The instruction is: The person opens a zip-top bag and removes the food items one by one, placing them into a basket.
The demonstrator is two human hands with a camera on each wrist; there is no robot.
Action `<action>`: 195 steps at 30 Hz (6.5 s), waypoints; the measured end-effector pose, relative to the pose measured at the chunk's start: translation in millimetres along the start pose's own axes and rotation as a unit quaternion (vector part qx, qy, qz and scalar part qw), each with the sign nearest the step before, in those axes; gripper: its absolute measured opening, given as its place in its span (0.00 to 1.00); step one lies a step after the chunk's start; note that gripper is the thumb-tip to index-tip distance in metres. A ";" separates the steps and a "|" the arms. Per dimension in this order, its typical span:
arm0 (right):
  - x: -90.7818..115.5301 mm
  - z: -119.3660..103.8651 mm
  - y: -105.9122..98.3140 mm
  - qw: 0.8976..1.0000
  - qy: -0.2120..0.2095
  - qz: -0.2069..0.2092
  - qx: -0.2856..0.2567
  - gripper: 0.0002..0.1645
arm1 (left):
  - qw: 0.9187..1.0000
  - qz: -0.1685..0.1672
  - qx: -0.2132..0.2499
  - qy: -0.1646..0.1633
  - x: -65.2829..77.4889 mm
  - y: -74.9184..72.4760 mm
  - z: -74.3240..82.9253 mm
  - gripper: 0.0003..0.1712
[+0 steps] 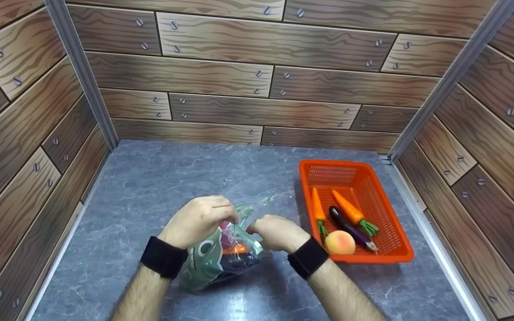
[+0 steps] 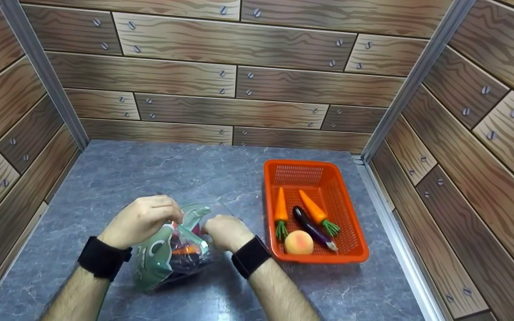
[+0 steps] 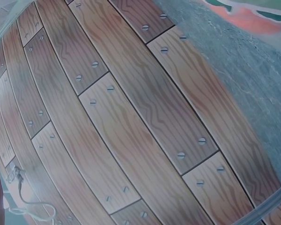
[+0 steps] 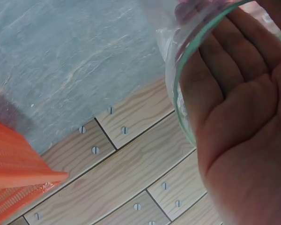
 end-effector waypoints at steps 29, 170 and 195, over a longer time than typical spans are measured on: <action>5.7 12.6 7.7 0.995 -0.036 0.070 0.062 0.07 | 1.000 -0.004 0.004 0.005 1.0 3.2 -2.9 0.20; 166.9 148.4 -85.2 0.917 0.159 0.363 -0.038 0.18 | 1.000 0.013 -0.003 0.000 -0.1 -6.1 -3.9 0.12; 162.6 195.5 -64.3 0.884 0.284 0.370 -0.039 0.19 | 1.000 0.003 -0.010 -0.001 -2.1 -5.8 -1.2 0.11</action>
Point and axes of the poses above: each hand's wrist, its own x-axis away from the middle knuckle, its own y-axis out of the palm, z = x × y, the point moved 3 cm from there along -x, towards the middle knuckle, and after that the axes turned 3 degrees about x, right-handed, at the moved point
